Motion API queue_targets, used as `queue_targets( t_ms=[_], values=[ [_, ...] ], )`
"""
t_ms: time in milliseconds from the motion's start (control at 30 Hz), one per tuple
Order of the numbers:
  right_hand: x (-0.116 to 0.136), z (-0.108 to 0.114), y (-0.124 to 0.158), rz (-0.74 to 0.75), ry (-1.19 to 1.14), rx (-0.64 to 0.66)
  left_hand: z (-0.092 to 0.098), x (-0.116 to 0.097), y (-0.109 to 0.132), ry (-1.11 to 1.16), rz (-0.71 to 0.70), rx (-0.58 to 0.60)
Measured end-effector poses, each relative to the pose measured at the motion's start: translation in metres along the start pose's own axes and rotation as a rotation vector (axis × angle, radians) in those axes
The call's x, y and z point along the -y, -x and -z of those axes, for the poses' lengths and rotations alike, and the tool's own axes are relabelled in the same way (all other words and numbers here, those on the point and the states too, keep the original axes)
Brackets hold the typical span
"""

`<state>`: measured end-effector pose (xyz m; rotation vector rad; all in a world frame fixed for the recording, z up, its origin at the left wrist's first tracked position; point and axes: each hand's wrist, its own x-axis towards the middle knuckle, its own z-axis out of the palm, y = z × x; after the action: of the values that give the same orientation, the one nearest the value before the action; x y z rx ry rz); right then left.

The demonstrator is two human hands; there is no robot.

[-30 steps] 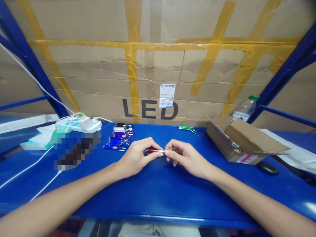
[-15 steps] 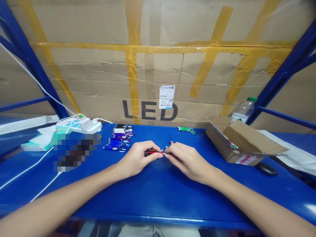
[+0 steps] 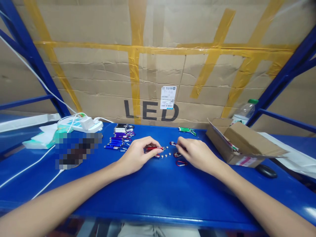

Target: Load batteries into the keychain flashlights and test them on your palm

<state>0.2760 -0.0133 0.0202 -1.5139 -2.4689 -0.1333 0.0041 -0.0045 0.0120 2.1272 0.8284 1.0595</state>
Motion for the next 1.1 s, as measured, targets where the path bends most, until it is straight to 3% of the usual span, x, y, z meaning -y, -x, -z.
queue_targets(
  t_ms=[167,400,567,767,1100],
  values=[
    [0.007,-0.002,0.002,0.053,-0.029,0.198,-0.001,0.001,0.001,0.013,0.006,0.025],
    [0.014,0.002,0.006,0.135,-0.209,0.242,0.000,0.003,0.001,-0.029,-0.012,0.023],
    [0.006,0.013,0.007,0.095,-0.273,0.302,0.000,0.004,0.000,-0.018,-0.002,0.023],
    [-0.008,0.021,0.007,0.111,-0.427,0.479,-0.001,0.005,0.002,-0.030,-0.020,0.028],
    [-0.001,0.014,0.007,0.160,-0.468,0.453,-0.001,0.006,0.002,-0.048,-0.019,0.050]
  ],
)
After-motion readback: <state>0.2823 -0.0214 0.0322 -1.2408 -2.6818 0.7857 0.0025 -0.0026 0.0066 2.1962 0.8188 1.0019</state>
